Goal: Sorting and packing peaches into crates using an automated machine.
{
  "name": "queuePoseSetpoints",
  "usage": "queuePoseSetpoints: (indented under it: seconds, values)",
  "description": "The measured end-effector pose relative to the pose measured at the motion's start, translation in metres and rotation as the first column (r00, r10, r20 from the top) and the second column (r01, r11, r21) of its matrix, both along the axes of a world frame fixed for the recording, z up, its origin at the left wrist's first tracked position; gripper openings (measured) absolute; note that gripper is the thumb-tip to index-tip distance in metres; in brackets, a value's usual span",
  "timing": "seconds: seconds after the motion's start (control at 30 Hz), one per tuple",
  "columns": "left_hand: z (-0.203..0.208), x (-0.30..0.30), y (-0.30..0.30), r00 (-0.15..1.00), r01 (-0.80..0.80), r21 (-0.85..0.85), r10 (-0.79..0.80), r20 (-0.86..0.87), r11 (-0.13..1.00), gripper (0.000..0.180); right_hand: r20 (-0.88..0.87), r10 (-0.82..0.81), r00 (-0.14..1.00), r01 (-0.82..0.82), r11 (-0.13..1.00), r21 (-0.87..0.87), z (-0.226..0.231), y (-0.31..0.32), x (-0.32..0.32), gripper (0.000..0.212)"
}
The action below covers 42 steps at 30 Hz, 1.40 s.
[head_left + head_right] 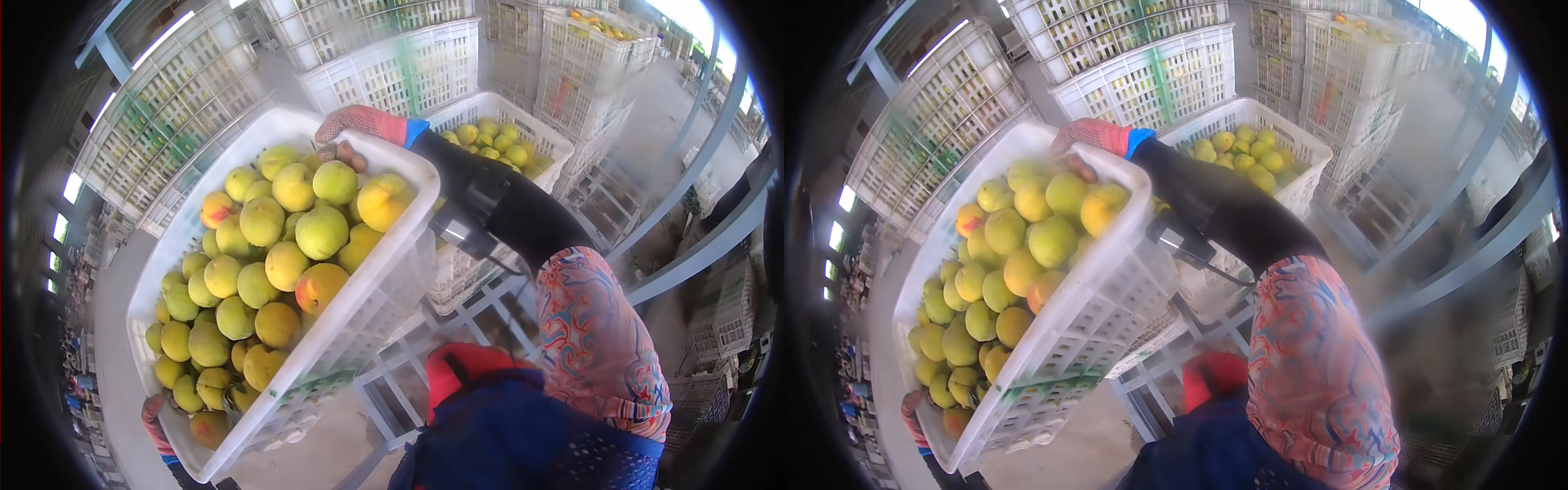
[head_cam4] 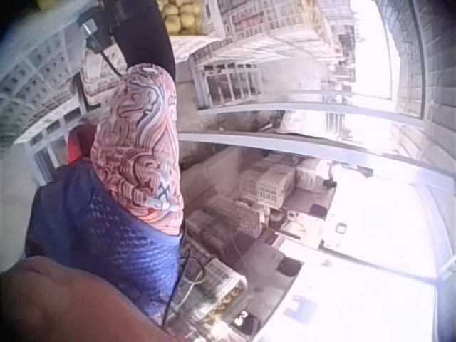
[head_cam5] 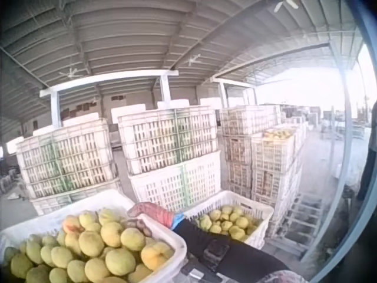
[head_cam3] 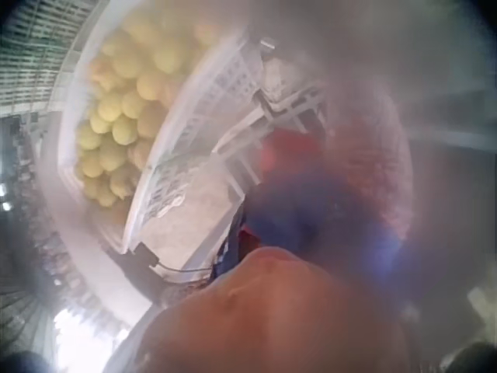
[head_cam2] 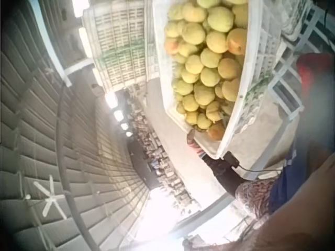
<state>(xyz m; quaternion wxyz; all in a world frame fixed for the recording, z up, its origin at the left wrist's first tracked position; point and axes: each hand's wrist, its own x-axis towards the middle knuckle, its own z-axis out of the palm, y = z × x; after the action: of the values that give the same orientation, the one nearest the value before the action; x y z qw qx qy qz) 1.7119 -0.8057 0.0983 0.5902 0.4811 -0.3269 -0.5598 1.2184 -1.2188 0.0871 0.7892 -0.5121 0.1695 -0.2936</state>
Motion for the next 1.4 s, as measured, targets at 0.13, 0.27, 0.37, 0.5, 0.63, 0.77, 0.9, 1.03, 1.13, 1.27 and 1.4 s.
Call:
queuePoseSetpoints:
  seconds: [0.13, 0.27, 0.37, 0.5, 0.63, 0.77, 0.9, 1.03, 1.13, 1.27, 1.4]
  values:
    - [-0.017, -0.05, 0.034, 0.974, -0.221, -0.023, 0.219, -0.058, 0.975, 0.026, 0.148, -0.057, 0.987, 0.078, 0.988, -0.137, -0.017, 0.049, -0.006, 0.022]
    - [-0.016, -0.066, 0.037, 0.976, -0.159, -0.023, 0.153, -0.157, 0.987, 0.032, 0.103, 0.111, 0.988, -0.116, 0.992, 0.045, -0.012, 0.084, -0.054, 0.035]
    - [-0.024, -0.066, 0.061, 0.957, -0.261, 0.041, 0.264, -0.124, 0.964, 0.039, -0.026, -0.165, 0.986, 0.154, 0.96, -0.233, -0.033, 0.116, -0.064, 0.035]
    - [-0.037, -0.086, 0.088, 0.942, -0.292, 0.044, 0.295, -0.16, 0.956, 0.046, -0.041, -0.279, 0.959, 0.202, 0.782, -0.59, -0.023, 0.168, -0.091, 0.035]
    - [-0.084, -0.071, 0.172, 0.875, -0.422, 0.064, 0.388, 0.29, 0.904, 0.032, 0.019, -0.341, 0.94, 0.234, 0.603, -0.762, -0.047, 0.205, -0.118, 0.03]
    - [-0.09, -0.153, 0.176, 0.373, -0.762, -0.164, 0.632, 0.68, 0.626, 0.021, 0.121, -0.412, 0.903, 0.297, 0.396, -0.869, -0.071, 0.235, -0.131, 0.029]
    - [-0.088, -0.15, 0.201, 0.765, -0.6, 0.106, 0.53, 0.367, 0.793, 0.026, 0.211, -0.426, 0.88, 0.363, 0.316, -0.876, -0.082, 0.251, -0.155, 0.025]
    - [-0.08, -0.134, 0.23, 0.892, -0.449, 0.303, 0.44, 0.103, 0.841, 0.043, 0.026, -0.401, 0.916, 0.37, 0.818, -0.44, -0.077, 0.274, -0.176, 0.017]
    - [-0.069, -0.166, 0.233, 0.92, -0.392, 0.256, 0.376, 0.112, 0.884, 0.042, 0.031, -0.35, 0.936, 0.302, 0.754, -0.583, -0.067, 0.287, -0.182, 0.016]
    - [-0.092, -0.194, 0.22, 0.939, -0.344, 0.278, 0.33, 0.098, 0.897, 0.044, -0.048, -0.227, 0.973, 0.231, 0.968, 0.097, -0.098, 0.302, -0.208, 0.021]
    - [-0.141, -0.224, 0.198, 0.954, -0.297, 0.344, 0.29, 0.072, 0.891, 0.046, -0.206, -0.285, 0.936, 0.331, 0.913, 0.24, -0.225, 0.315, -0.26, 0.023]
